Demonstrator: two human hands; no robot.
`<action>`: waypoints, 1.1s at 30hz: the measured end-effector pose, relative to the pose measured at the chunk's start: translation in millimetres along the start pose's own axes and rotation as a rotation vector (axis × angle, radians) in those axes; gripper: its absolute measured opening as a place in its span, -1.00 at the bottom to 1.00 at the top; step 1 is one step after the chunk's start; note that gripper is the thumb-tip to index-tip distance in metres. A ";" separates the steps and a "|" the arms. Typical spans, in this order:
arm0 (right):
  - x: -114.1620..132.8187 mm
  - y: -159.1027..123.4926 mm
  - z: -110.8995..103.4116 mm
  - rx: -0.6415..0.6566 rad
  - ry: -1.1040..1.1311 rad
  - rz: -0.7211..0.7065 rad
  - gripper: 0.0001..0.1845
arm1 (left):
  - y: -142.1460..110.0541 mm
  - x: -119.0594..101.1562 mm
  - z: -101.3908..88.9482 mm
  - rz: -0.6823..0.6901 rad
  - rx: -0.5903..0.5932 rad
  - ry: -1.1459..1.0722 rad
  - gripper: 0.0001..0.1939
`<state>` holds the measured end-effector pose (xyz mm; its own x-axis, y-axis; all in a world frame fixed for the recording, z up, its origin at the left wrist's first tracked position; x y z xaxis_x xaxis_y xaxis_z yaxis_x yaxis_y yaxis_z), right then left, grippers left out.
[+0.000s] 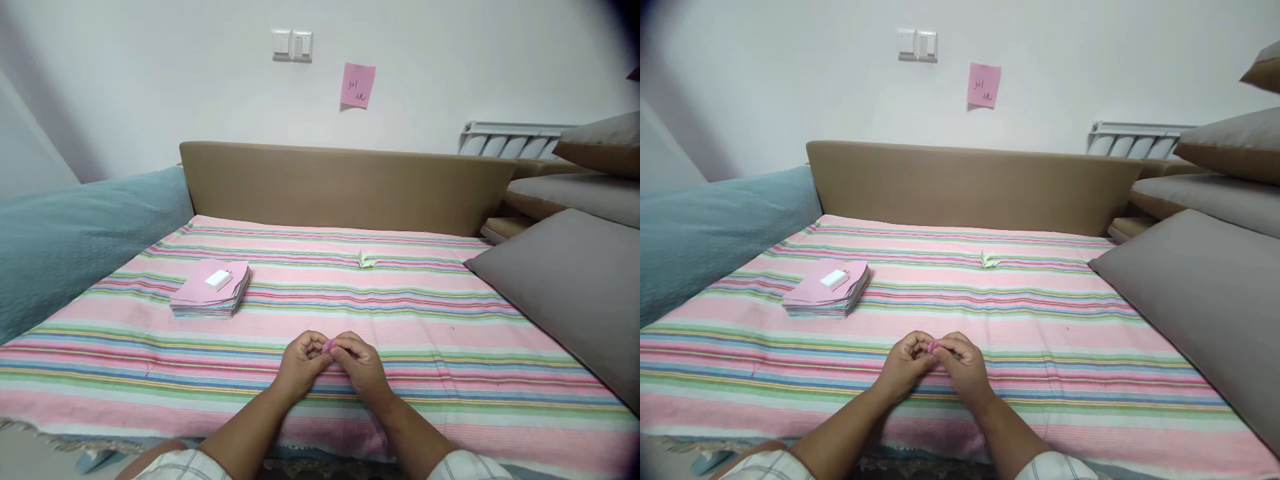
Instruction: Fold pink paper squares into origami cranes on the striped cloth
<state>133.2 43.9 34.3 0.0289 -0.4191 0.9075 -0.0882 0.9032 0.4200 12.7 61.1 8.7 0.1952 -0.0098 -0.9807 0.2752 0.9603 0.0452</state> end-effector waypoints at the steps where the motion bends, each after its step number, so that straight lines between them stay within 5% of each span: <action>1: 0.4 0.0 -0.1 -0.002 -0.002 -0.003 -0.83 | 0.0 0.0 0.0 -0.002 -0.001 0.002 -0.69; 13: -2.1 -3.6 -4.2 -0.057 0.022 0.042 -0.80 | 0.2 -1.0 -0.4 -0.014 0.004 -0.010 -0.66; 21: -9.4 -1.0 -9.2 -0.051 0.059 0.158 -0.78 | 1.6 2.2 0.7 -0.105 0.163 -0.034 -0.66; 33: 1.5 4.1 -11.0 0.129 -0.007 0.162 -0.83 | 0.2 3.8 5.1 -0.130 0.215 0.043 -0.70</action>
Point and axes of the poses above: each hand's wrist, its own y-axis towards the middle knuckle, its own z-axis out of the palm, x = y × z, the point moved 6 cm from there along y, towards the middle knuckle, and after that the axes turned 3 degrees about y, right-handed, at the moved point
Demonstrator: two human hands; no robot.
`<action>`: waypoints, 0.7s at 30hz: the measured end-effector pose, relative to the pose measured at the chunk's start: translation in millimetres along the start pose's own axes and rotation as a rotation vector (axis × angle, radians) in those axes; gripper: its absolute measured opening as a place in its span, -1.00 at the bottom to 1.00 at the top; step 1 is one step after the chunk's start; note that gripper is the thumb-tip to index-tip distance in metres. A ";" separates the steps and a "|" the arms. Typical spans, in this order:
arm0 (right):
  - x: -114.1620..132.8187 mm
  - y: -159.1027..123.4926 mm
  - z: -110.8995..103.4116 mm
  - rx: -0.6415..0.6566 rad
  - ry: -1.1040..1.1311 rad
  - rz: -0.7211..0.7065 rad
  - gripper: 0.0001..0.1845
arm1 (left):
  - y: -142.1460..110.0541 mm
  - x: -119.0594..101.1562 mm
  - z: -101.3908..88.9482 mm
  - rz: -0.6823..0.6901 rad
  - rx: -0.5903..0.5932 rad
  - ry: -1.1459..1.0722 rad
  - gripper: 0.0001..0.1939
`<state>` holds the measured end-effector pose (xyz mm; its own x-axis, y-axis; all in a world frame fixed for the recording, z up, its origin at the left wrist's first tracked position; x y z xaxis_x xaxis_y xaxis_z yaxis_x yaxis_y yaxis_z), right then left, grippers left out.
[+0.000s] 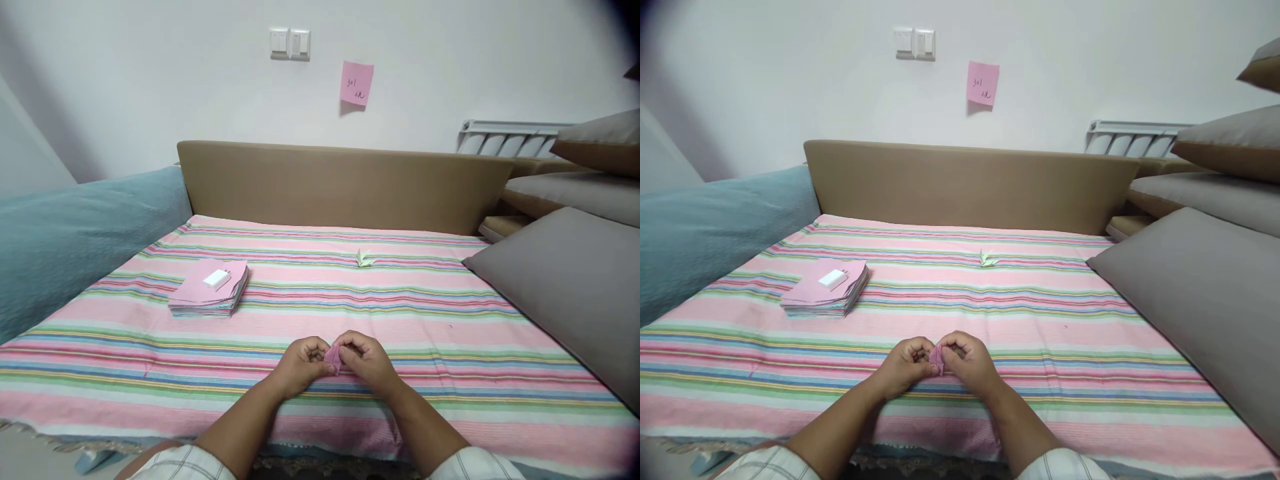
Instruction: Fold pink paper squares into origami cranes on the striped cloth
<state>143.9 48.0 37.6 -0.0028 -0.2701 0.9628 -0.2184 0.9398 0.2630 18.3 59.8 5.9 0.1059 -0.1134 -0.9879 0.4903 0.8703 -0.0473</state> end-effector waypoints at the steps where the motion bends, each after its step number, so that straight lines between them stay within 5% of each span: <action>1: 0.0 -0.3 0.4 0.005 0.003 0.005 -0.82 | -0.1 -0.4 0.1 -0.002 -0.003 0.005 -0.70; 13: -2.5 -0.4 -1.4 -0.045 0.000 0.014 -0.76 | 1.2 0.2 -0.8 0.015 -0.023 0.003 -0.71; 21: 2.9 -4.0 -4.2 -0.082 -0.200 -0.061 -0.82 | 1.7 5.0 -2.6 0.002 -0.059 0.039 -0.68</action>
Point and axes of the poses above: each hand's wrist, its own y-axis towards the middle knuckle, its own z-axis out of the palm, x = y × z, the point moved 6 cm from there along y, towards the middle knuckle, and after that the axes turned 3 degrees about y, right-handed, at the moved point
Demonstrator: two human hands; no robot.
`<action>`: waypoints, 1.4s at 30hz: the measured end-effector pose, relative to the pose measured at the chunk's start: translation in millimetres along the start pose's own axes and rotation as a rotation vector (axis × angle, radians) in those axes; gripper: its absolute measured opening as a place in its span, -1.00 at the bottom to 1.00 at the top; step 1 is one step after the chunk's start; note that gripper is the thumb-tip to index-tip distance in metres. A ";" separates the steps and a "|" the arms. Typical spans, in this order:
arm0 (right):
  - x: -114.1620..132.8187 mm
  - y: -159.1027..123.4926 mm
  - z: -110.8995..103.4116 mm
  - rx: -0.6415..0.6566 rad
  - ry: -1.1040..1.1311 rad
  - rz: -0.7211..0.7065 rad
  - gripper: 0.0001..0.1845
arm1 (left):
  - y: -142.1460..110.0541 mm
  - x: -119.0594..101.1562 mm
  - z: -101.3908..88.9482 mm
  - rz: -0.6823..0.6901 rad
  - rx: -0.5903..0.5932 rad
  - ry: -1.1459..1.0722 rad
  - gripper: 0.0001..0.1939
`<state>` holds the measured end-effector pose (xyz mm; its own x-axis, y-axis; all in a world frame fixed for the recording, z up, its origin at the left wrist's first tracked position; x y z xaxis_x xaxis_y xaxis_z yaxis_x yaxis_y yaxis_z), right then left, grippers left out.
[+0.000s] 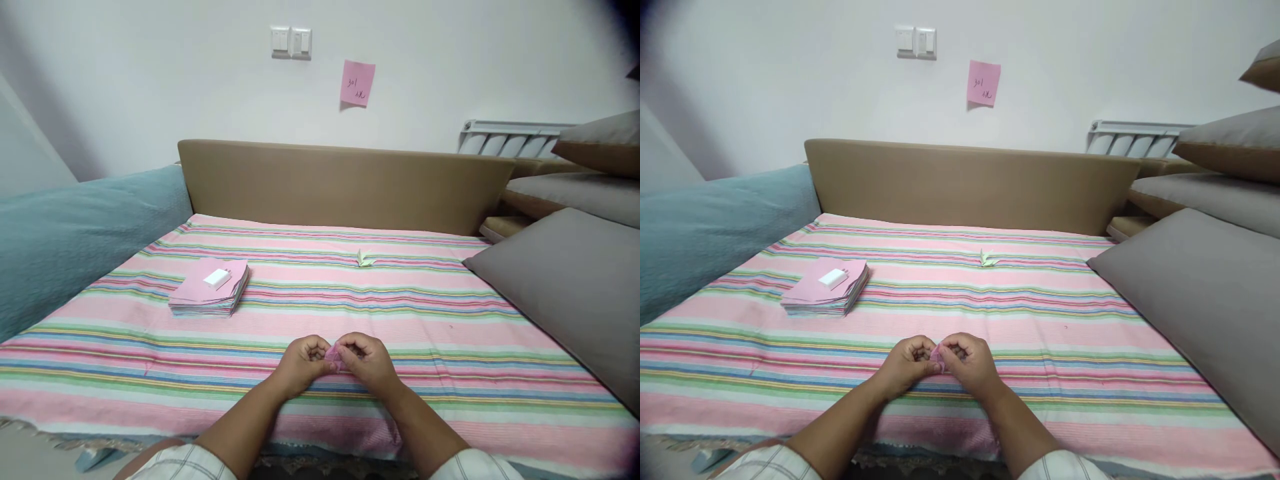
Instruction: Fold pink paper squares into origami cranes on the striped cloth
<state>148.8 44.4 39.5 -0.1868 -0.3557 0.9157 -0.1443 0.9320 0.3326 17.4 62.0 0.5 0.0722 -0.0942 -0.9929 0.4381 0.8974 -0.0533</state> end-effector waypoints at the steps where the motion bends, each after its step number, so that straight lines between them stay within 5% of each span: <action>1: 1.2 -0.3 -0.2 -0.007 -0.016 -0.012 -0.83 | 0.3 0.4 -0.1 -0.002 -0.004 -0.005 -0.67; 9: -1.9 0.0 3.9 0.037 -0.049 0.031 -0.85 | 0.7 0.7 -0.1 0.005 -0.006 -0.025 -0.69; 26: -17.6 5.2 7.4 0.014 0.281 0.298 -0.69 | 1.5 1.5 -0.5 0.003 0.039 -0.016 -0.66; 42: -11.7 8.8 4.2 -0.053 0.083 0.197 -0.70 | -1.3 -2.1 2.3 -0.026 0.027 0.032 -0.65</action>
Point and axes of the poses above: each hand's wrist, its own y-axis towards the middle knuckle, its own z-axis out of the palm, x = y × z, the point moved 6 cm from there along y, towards the middle knuckle, and after that the axes turned 3 degrees about y, right-handed, at the moved point
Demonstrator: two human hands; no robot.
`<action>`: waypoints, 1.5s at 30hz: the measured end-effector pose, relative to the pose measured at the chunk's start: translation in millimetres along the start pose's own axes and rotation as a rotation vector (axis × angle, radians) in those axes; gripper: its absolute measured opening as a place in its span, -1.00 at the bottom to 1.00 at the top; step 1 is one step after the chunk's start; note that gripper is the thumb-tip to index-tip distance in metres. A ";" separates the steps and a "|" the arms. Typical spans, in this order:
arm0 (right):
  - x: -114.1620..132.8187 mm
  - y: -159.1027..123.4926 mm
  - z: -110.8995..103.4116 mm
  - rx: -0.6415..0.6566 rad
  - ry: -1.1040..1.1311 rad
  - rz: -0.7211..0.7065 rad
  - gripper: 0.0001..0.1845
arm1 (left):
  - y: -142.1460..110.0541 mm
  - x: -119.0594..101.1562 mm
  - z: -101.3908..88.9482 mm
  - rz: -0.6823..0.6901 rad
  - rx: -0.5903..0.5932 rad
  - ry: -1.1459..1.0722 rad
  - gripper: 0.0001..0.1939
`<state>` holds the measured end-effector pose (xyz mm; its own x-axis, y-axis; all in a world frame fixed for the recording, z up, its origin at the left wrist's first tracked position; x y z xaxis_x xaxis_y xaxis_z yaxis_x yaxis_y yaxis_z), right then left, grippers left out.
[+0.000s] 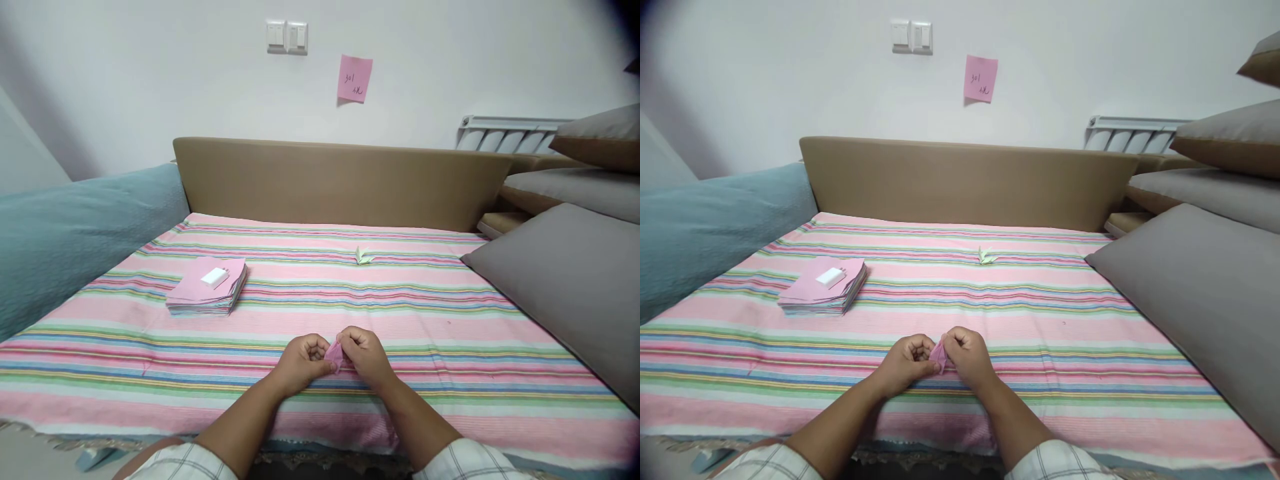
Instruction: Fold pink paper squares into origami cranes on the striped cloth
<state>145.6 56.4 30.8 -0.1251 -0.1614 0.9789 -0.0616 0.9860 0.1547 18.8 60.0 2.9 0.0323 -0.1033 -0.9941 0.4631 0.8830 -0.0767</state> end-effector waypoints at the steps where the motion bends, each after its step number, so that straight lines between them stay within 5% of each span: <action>1: -0.4 0.1 0.3 -0.003 0.006 0.005 -0.70 | -0.1 0.1 -0.1 -0.002 0.000 -0.002 -0.65; 12: -1.6 -2.3 10.7 0.119 0.147 0.016 -0.67 | 2.7 -3.8 -4.5 0.065 -0.095 -0.150 -0.61; 29: 1.7 -2.1 8.0 0.041 0.097 -0.093 -0.72 | 1.3 -5.6 -1.0 0.106 -0.128 -0.022 -0.66; 39: -8.8 -3.8 9.7 -0.113 0.172 -0.037 -0.66 | 0.6 2.3 -1.3 0.134 -0.141 0.029 -0.68; 45: -16.8 -3.1 14.2 -0.066 0.287 0.041 -0.69 | 0.4 -2.3 -0.6 0.121 -0.159 0.020 -0.70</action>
<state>133.9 55.5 11.9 0.1599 -0.1122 0.9807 0.0032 0.9936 0.1132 18.4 60.9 5.1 0.0604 0.0154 -0.9981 0.3110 0.9498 0.0335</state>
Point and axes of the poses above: each hand's wrist, its own y-axis towards the middle knuckle, its own z-axis out of the palm, x = y × z, the point moved 6 cm from there along y, towards the middle knuckle, and after that the axes turned 3 degrees about y, right-handed, at the moved point
